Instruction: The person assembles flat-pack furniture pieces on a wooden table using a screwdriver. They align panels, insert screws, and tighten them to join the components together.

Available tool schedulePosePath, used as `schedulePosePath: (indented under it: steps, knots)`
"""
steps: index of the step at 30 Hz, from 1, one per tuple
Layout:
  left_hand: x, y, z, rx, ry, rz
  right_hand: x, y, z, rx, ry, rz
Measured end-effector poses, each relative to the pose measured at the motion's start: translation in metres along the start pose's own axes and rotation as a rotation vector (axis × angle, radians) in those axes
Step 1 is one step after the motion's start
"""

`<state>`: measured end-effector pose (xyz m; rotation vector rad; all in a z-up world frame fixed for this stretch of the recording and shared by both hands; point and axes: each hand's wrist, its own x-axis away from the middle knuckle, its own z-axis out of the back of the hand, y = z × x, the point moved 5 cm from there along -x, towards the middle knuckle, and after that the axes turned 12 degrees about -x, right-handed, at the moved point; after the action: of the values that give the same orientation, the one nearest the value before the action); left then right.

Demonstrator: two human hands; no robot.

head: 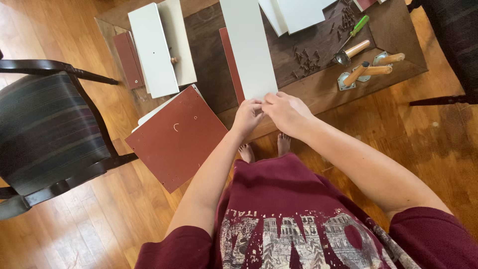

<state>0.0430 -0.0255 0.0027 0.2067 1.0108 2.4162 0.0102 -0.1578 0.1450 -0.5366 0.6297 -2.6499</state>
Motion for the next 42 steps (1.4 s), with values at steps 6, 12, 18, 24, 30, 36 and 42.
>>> schedulePosePath:
  steps: [6,12,18,24,30,36,42]
  knots:
    - [0.0,-0.003,-0.003,-0.029,0.052,0.026,-0.004,-0.007,0.027,-0.109,-0.04,-0.398]
    - [0.0,0.008,0.004,-0.04,0.02,0.131,-0.003,-0.01,0.031,-0.159,0.096,-0.098]
    - [0.002,0.011,0.01,-0.002,0.058,0.038,0.001,-0.006,0.031,-0.181,0.261,0.119]
    - [0.001,0.012,0.008,-0.083,0.05,0.063,0.003,0.013,0.034,-0.396,0.236,0.047]
    - [-0.003,0.005,-0.001,0.259,0.156,0.275,0.007,0.084,0.015,-1.277,0.382,-0.314]
    - [-0.013,-0.031,-0.024,0.794,0.205,0.601,0.011,0.103,-0.006,-1.428,0.508,-0.573]
    - [-0.014,-0.038,-0.037,0.936,0.194,0.596,-0.023,0.057,-0.047,-0.827,0.197,-0.46]
